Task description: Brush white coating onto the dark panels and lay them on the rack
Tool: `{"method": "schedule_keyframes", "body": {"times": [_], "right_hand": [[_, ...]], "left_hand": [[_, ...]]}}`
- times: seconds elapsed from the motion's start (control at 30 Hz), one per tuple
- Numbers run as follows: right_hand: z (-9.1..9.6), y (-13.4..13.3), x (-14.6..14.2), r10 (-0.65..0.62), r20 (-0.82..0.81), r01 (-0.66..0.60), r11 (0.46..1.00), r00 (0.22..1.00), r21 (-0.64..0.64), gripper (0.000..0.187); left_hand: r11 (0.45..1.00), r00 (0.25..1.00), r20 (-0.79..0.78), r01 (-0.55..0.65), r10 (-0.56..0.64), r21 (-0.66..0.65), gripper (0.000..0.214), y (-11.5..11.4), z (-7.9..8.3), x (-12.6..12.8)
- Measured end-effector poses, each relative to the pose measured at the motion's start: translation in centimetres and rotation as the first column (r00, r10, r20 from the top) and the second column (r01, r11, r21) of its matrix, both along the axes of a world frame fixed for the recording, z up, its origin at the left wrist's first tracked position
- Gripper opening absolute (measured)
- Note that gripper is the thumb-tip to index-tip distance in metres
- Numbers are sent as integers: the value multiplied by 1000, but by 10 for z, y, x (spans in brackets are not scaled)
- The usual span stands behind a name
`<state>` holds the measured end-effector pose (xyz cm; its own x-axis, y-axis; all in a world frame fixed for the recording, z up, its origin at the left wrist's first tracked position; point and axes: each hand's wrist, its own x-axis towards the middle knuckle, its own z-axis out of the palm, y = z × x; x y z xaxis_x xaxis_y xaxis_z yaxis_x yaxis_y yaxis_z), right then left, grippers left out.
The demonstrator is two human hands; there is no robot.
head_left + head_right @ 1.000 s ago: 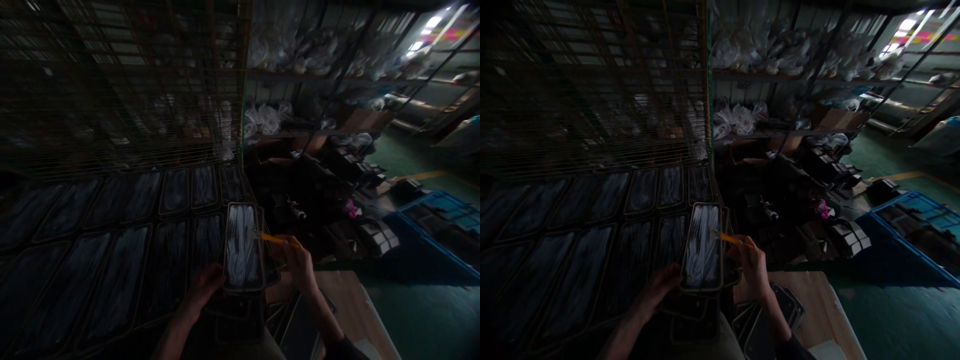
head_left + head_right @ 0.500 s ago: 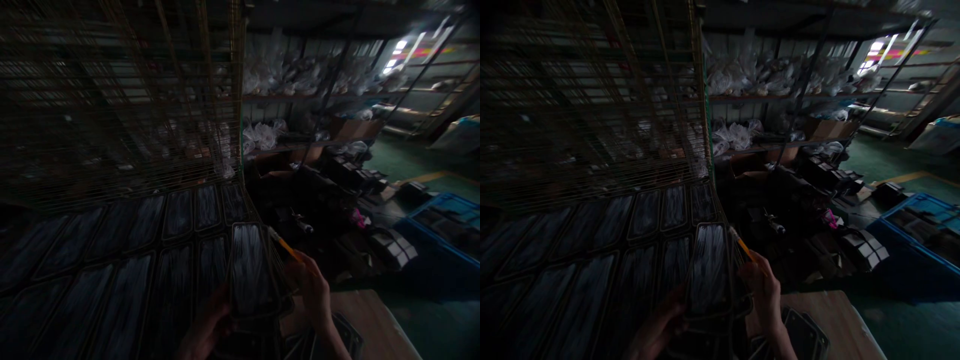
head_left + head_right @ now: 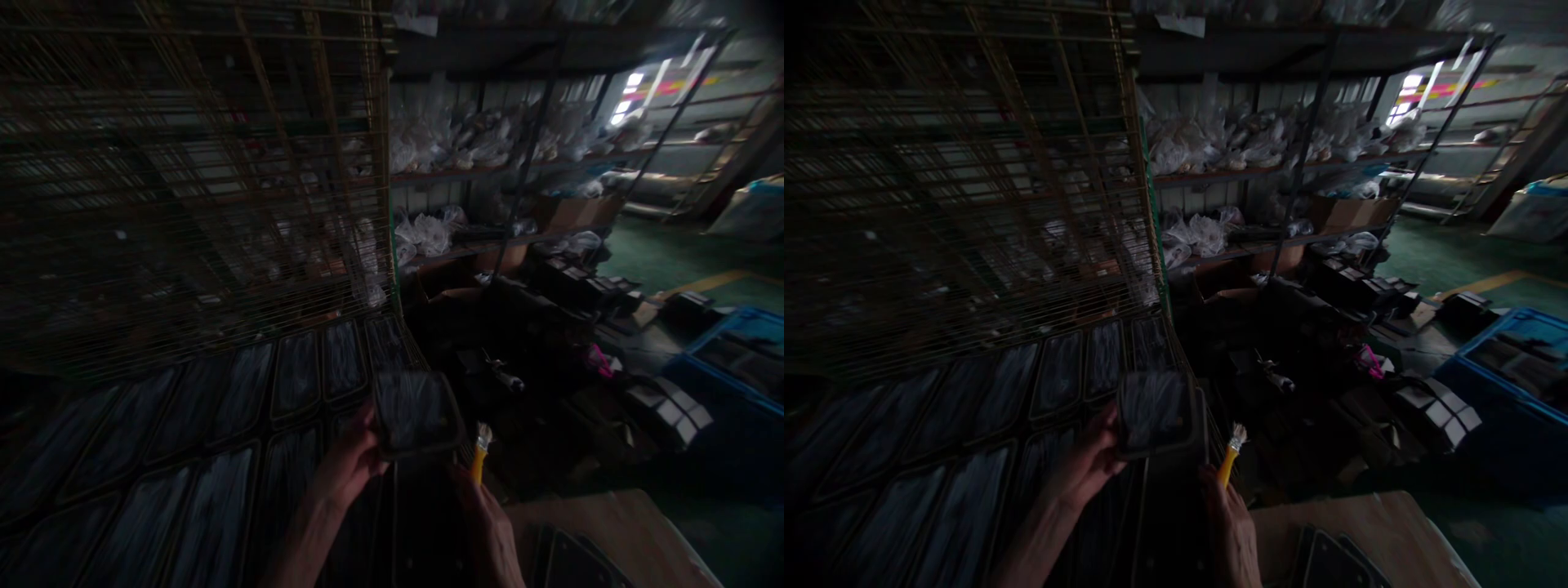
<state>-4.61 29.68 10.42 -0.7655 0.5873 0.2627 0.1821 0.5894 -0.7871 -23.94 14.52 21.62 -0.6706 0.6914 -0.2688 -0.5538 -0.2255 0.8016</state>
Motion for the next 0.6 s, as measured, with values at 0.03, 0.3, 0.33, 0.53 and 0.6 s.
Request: {"method": "schedule_keyframes", "body": {"times": [0.03, 0.3, 0.33, 0.53, 0.6], "right_hand": [[-3, 0, 1, 9, 18, -10, 1000, 1000, 8, 34], [-25, 1, 1, -22, 26, 19, 994, 999, 107, 33], [-27, 1, 1, -28, 26, 25, 994, 999, 103, 32], [-30, 0, 0, -14, 23, 13, 999, 1000, 52, 32], [-28, -2, 0, -26, 25, 25, 998, 999, 58, 33]], "left_hand": [[999, 999, -24, -27, 28, 31, 37, 6, 8, -13], [984, 974, -203, -130, 103, -125, 29, 60, 3, -127], [972, 974, -201, -145, 107, -185, 28, 65, -8, -137], [860, 985, -161, -131, 58, -493, 29, 74, -73, -163], [822, 984, -175, -124, 30, -556, 30, 73, -84, -163]]}}
